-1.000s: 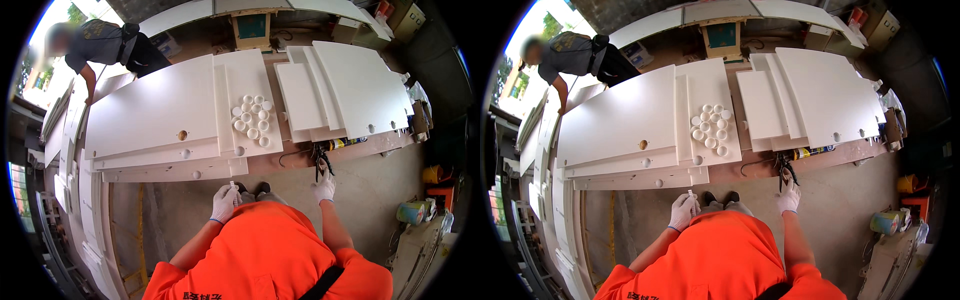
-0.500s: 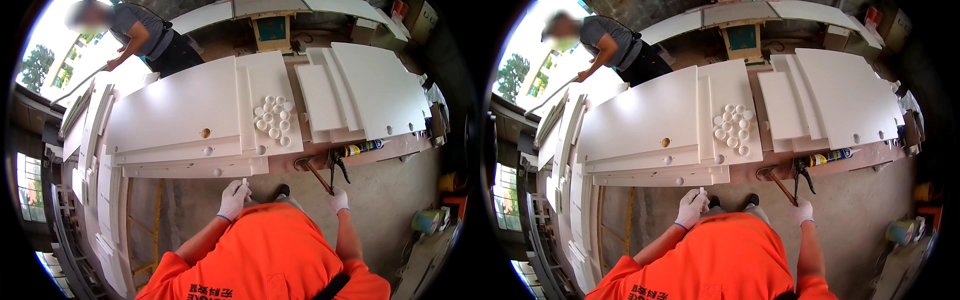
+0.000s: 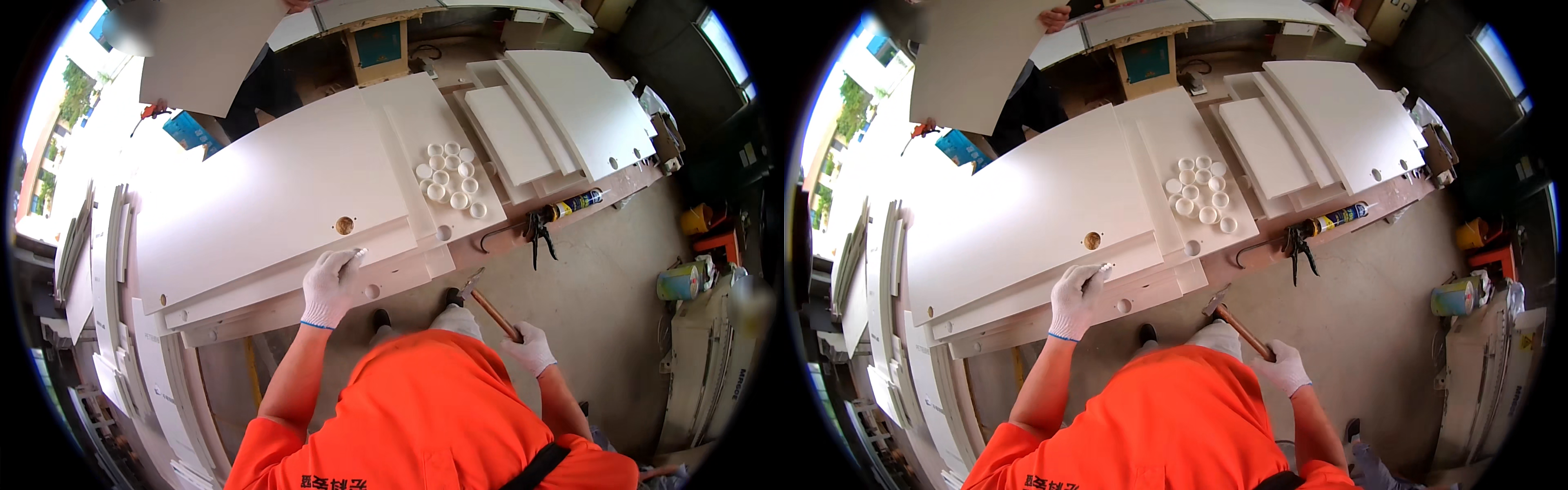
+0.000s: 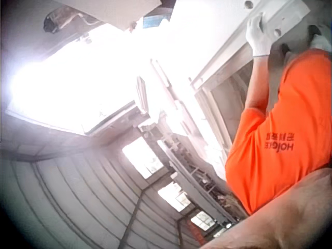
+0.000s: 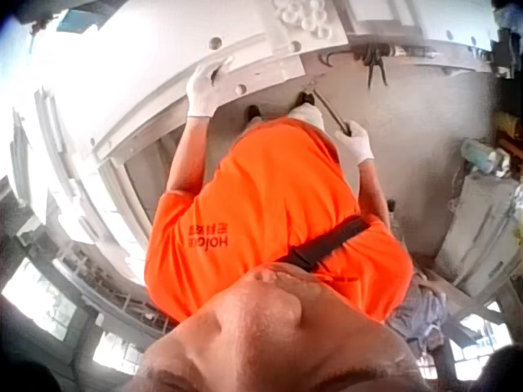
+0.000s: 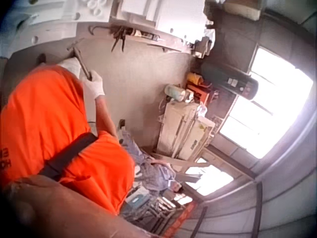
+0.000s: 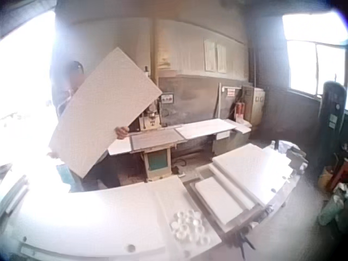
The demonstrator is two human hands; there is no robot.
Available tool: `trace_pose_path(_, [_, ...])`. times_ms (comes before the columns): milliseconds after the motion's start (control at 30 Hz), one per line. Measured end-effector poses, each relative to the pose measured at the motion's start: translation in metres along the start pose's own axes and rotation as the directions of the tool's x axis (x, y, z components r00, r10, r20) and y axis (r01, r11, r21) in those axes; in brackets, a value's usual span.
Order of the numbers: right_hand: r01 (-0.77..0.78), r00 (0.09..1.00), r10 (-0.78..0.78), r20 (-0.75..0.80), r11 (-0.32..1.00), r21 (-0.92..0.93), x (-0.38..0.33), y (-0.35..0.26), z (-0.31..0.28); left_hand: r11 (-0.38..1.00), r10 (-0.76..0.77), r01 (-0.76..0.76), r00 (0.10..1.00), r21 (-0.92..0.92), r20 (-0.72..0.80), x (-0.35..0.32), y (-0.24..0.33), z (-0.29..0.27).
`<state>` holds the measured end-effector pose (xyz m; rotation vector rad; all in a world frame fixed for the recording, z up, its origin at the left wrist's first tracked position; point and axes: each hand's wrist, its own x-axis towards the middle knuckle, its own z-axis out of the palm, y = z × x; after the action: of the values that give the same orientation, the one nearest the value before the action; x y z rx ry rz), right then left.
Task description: The person applies sealant into pre-drilled holes on white rectangular panels using a caulking gun. They then insert white plastic caps into the holes and tap them flush with a hammer. The person stacks the finished panels on a workbench in a workshop environment.
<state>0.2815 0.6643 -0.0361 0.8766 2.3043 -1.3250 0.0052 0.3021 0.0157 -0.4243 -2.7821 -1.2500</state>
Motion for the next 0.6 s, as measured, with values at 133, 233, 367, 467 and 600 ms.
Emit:
trace_pose_path(133, [-0.112,0.989,0.085,0.119,0.963,0.243,-0.035,-0.062,0.069,0.994,0.095,-0.100,0.990,0.042,0.107,0.019,-0.019,0.003])
trace_pose_path(233, [0.124,0.985,-0.110,-0.137,0.987,0.104,-0.054,-0.112,0.107,0.984,0.140,-0.154,0.979,0.090,0.148,0.024,-0.028,0.002])
trace_pose_path(367, [0.208,0.972,-0.182,-0.150,0.960,0.185,-0.069,-0.158,0.114,0.997,0.077,-0.077,0.978,-0.004,0.192,0.027,-0.029,-0.006])
trace_pose_path(467, [0.222,0.959,-0.198,-0.205,0.970,0.100,-0.052,-0.159,0.132,0.990,-0.077,0.108,0.954,-0.093,0.290,0.028,-0.025,-0.014])
trace_pose_path(600, [0.146,0.986,-0.122,-0.113,0.961,0.235,-0.023,-0.171,0.141,0.986,-0.019,0.078,0.930,-0.145,0.368,0.038,-0.034,-0.020])
